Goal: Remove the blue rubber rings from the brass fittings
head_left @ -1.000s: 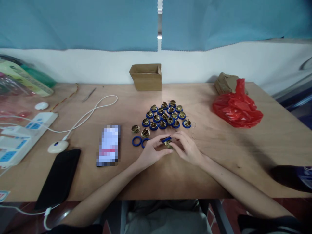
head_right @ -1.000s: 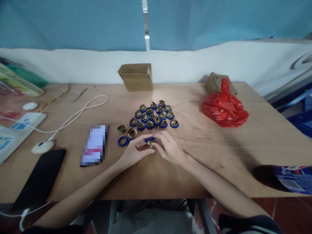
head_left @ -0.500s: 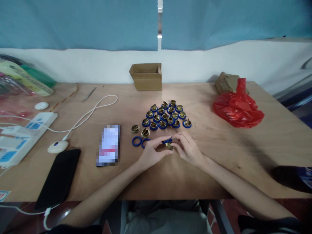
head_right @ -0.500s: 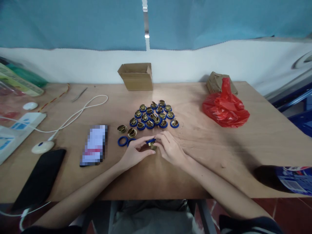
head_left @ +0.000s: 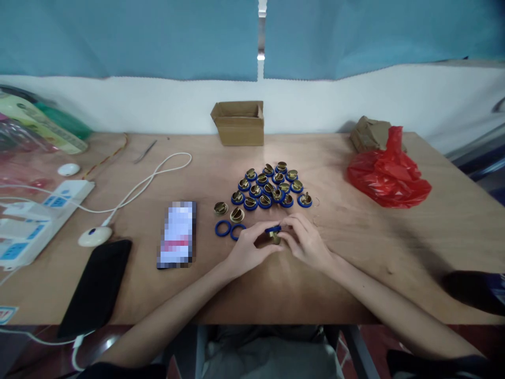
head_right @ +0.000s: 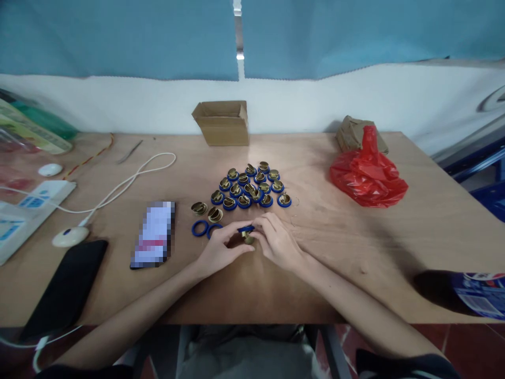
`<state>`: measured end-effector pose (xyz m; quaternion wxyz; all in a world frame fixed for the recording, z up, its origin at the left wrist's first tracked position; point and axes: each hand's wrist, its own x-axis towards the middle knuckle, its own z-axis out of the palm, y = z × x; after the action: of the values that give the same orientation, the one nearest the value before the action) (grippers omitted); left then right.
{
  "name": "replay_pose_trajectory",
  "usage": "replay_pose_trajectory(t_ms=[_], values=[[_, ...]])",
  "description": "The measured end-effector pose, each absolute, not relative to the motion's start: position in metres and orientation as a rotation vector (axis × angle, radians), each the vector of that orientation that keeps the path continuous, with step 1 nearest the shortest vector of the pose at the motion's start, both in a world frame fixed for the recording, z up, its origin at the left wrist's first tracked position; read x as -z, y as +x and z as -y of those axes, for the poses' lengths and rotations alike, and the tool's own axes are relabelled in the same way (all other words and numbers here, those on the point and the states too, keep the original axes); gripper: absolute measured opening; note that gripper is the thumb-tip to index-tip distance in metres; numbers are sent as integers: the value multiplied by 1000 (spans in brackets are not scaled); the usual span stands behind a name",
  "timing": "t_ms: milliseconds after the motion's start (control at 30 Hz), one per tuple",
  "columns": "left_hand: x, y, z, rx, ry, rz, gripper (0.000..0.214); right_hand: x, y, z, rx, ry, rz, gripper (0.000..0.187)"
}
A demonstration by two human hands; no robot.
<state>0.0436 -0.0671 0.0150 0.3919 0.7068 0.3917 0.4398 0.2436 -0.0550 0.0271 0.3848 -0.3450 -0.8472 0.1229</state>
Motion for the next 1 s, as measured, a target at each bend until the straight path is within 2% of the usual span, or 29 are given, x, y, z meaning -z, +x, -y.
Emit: replay_pose_trajectory(t_ms=[233,800,900,1000], values=[[-16,43,67,-1093,1803,-1023,50,-25,243,56,-383,-899,2147,15],[-11,48,66,-1051,1659,-1095,33,-33,239,58,-519,-904,2133,5],[-13,47,66,-1036,1676,-1076,33,-38,241,57,-638,-997,2015,4],[-16,48,69,-998,1691,-1000,40,-40,243,51,-912,-1104,1922,14]])
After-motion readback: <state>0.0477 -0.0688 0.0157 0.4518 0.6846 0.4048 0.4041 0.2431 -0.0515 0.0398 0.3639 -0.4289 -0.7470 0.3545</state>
